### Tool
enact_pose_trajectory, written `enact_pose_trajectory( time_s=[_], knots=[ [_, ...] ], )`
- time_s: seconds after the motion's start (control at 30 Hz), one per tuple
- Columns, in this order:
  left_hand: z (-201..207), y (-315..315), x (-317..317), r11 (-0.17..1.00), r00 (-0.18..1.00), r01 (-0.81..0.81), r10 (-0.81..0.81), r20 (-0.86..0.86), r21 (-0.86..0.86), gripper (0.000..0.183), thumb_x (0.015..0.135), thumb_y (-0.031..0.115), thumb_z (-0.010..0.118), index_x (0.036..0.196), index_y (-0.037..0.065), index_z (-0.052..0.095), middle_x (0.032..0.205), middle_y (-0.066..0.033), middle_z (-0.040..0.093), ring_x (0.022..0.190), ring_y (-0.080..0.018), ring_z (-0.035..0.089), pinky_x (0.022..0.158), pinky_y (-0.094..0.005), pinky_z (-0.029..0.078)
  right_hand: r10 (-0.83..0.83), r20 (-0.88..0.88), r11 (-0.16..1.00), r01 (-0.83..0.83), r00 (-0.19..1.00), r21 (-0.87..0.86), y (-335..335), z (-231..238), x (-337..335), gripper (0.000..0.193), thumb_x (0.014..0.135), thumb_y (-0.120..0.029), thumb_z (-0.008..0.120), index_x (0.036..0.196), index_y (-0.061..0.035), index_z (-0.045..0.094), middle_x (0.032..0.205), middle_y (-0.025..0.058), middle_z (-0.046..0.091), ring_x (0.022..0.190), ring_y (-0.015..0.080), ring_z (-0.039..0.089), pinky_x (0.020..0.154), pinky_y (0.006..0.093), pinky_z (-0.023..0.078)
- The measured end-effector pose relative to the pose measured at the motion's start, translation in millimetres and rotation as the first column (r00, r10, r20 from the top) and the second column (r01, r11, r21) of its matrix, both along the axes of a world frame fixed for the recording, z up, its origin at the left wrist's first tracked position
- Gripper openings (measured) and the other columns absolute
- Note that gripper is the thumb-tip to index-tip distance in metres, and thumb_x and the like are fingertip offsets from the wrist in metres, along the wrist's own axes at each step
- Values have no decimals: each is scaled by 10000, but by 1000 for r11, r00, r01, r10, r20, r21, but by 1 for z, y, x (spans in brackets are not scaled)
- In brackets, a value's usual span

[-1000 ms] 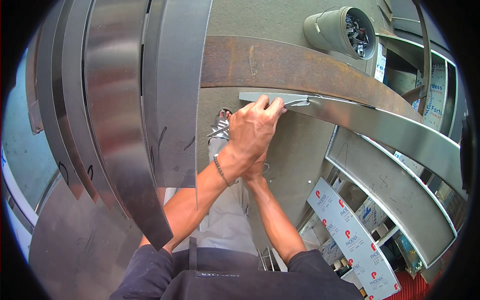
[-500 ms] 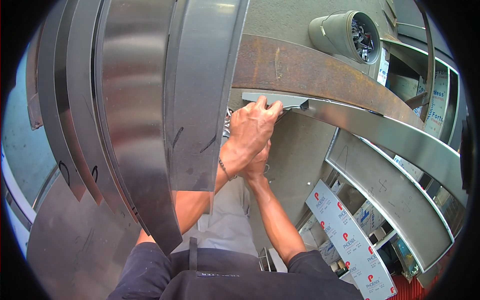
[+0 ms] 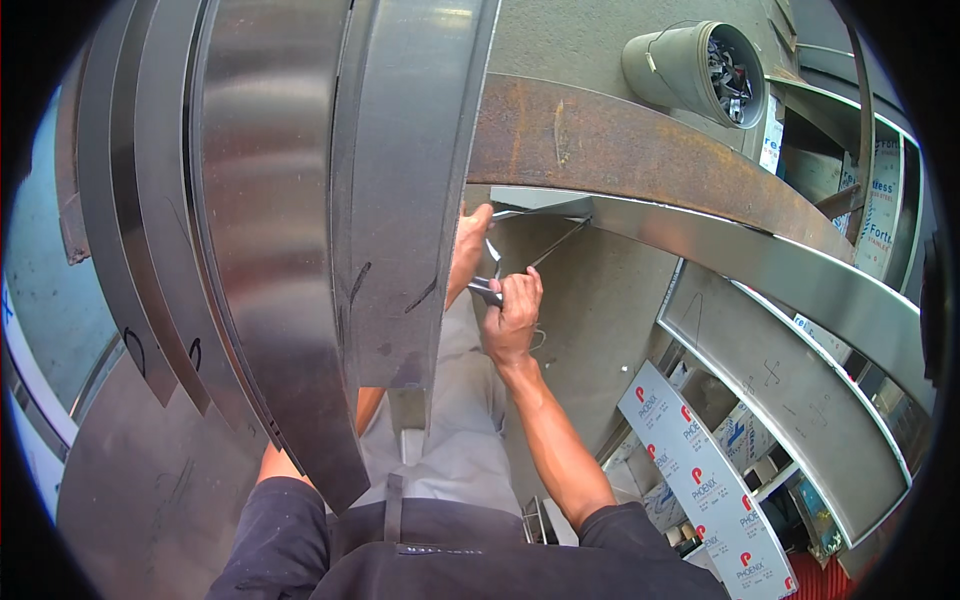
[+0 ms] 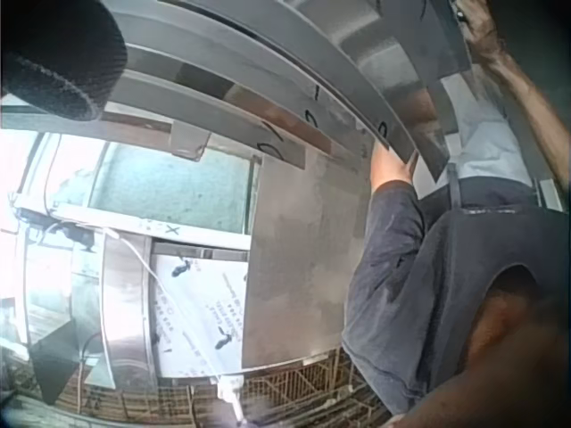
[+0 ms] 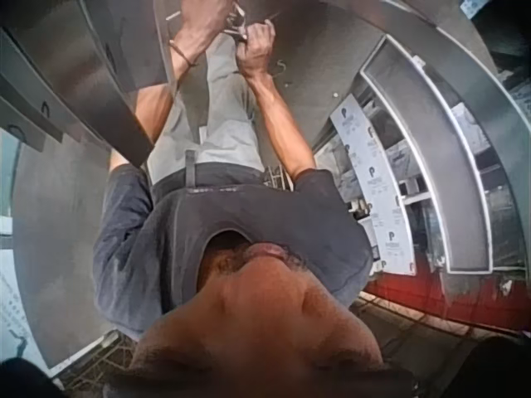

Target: The person assembles a metal structure by aligning and joining various steel frames and panels with their hands.

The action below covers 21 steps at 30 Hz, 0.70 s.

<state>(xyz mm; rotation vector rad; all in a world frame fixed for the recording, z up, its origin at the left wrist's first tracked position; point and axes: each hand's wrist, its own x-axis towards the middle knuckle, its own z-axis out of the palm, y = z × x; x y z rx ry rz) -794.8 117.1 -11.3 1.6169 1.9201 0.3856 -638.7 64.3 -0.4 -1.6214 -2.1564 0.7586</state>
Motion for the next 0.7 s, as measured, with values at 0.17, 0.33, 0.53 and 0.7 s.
enact_pose_trajectory(
  time_s=[0.17,0.33,0.53,0.7],
  knots=[
    [-11,-13,-19,994,998,50,-54,-35,-101,144,975,260,614,999,121,643,867,-150,651,753,-387,711,577,-486,555,74,-78,996,-77,994,-46,-10,-1,-2,89,890,29,618,841,6,547,780,137,503,807,340,556,1059,527,420],
    [-22,-35,-40,980,996,44,-57,-62,-195,191,973,300,628,1011,115,656,873,-162,671,757,-392,711,594,-483,555,113,-169,983,-135,979,-122,-26,-9,-8,96,876,42,621,859,-7,540,778,146,480,820,354,547,1032,530,449],
    [-42,-56,-60,958,980,75,-122,-158,-276,163,980,271,606,1007,121,664,901,-178,686,768,-405,714,639,-512,565,80,-238,972,-129,968,-194,-39,-18,-18,89,885,41,620,851,10,544,775,159,487,805,369,549,1030,532,458],
    [-91,-122,-126,997,980,26,-38,-193,-67,201,969,281,615,1031,102,684,981,-173,718,838,-414,712,693,-491,579,31,-307,969,-103,951,-223,-49,-23,-44,84,883,54,609,848,24,539,778,166,497,800,366,557,1043,533,459]
  ],
)
